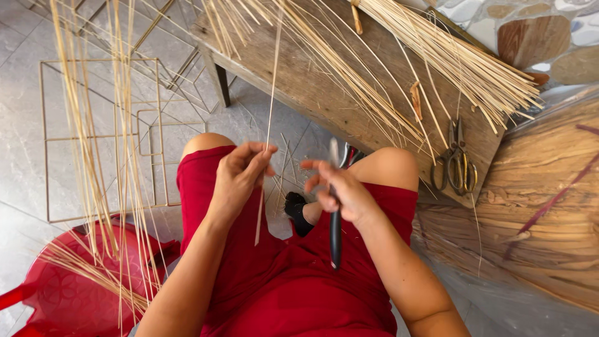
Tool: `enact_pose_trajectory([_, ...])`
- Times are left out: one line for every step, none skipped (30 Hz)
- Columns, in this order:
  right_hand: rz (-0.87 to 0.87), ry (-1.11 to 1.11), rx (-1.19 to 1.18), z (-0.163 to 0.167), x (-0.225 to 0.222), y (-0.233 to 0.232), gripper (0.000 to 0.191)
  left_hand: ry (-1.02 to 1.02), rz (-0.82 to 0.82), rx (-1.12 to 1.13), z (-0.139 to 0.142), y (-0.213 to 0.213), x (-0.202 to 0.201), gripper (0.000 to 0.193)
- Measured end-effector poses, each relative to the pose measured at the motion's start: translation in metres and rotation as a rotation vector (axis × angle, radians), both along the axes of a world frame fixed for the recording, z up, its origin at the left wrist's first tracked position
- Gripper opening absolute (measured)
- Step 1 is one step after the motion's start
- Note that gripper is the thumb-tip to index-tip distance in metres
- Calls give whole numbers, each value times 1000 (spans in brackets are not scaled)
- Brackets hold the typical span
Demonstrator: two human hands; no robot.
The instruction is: The person repeatedly picks up long bamboo strips and uses a knife to split them into thinner strips. The person then uses scissors to trim the ends of the split strips. The process is repeated for multiple strips throughout the video.
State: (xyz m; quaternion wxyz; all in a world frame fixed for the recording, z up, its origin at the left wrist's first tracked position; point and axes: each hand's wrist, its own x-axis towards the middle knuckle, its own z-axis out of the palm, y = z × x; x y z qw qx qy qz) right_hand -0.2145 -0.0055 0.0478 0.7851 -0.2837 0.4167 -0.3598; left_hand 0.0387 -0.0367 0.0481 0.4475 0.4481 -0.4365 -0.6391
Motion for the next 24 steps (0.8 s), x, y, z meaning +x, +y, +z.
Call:
enact_pose_trajectory([55,34,29,1,-2,8,57,-82,-11,-5,3,8,0,21])
enact_pose_trajectory([72,33,6,5,-11,10,57,-164,-21,-7,7,19,1,21])
enact_pose_trajectory([88,31,-16,13,-24,7,58,-188,-54,-53,10,31,3,21])
enact_pose_trajectory([102,28,-40,22,-38,1,60,-211,-90,-103,13,41,7,21])
enact_pose_trajectory([60,40,-102,34,-53,-5,60,-232,-126,-158,16,50,10,21])
enact_pose_trajectory([19,55,-170,46,-67,-15,61,-292,-151,-114,19,59,14,22])
enact_pose_trajectory([-44,24,-214,58,-79,-26,59,-351,-174,-72,21,69,17,22])
enact_pose_trajectory([-107,-7,-257,67,-87,-34,57,-366,-206,-60,21,77,19,22])
enact_pose_trajectory([-159,24,-296,74,-92,-37,53,-381,-237,-46,20,86,22,23])
enact_pose_trajectory([-208,55,-335,79,-97,-40,50,-384,-265,-21,18,94,24,23])
enact_pose_trajectory([-254,85,-373,83,-99,-45,46,-387,-290,4,15,101,26,23])
enact_pose_trajectory([-279,95,-425,85,-99,-50,41,-391,-314,33,12,108,29,23])
enact_pose_trajectory([-303,103,-473,84,-97,-53,36,-411,-321,46,9,115,32,23])
enact_pose_trajectory([-326,110,-519,83,-96,-56,31,-432,-327,60,6,122,36,23])
enact_pose_trajectory([-360,159,-527,82,-94,-58,29,-453,-331,74,4,127,40,23])
enact_pose_trajectory([-390,208,-538,82,-92,-61,28,-446,-329,75,2,131,45,23])
enact_pose_trajectory([-417,257,-550,81,-90,-63,27,-436,-323,76,1,134,50,23])
enact_pose_trajectory([-459,224,-546,81,-87,-64,25,-427,-316,82,0,137,54,23])
enact_pose_trajectory([-499,190,-540,80,-84,-63,24,-430,-297,96,0,140,58,23])
enact_pose_trajectory([-537,158,-534,80,-80,-63,22,-431,-277,109,0,143,61,23])
enact_pose_trajectory([-518,153,-521,80,-76,-61,24,-429,-254,118,-1,144,63,22])
enact_pose_trajectory([-498,148,-511,78,-70,-57,26,-418,-248,117,-1,145,64,22])
enact_pose_trajectory([-481,145,-499,76,-65,-54,30,-406,-243,116,-1,145,65,22])
enact_pose_trajectory([-435,121,-497,74,-61,-50,30,-394,-242,116,-1,146,66,22])
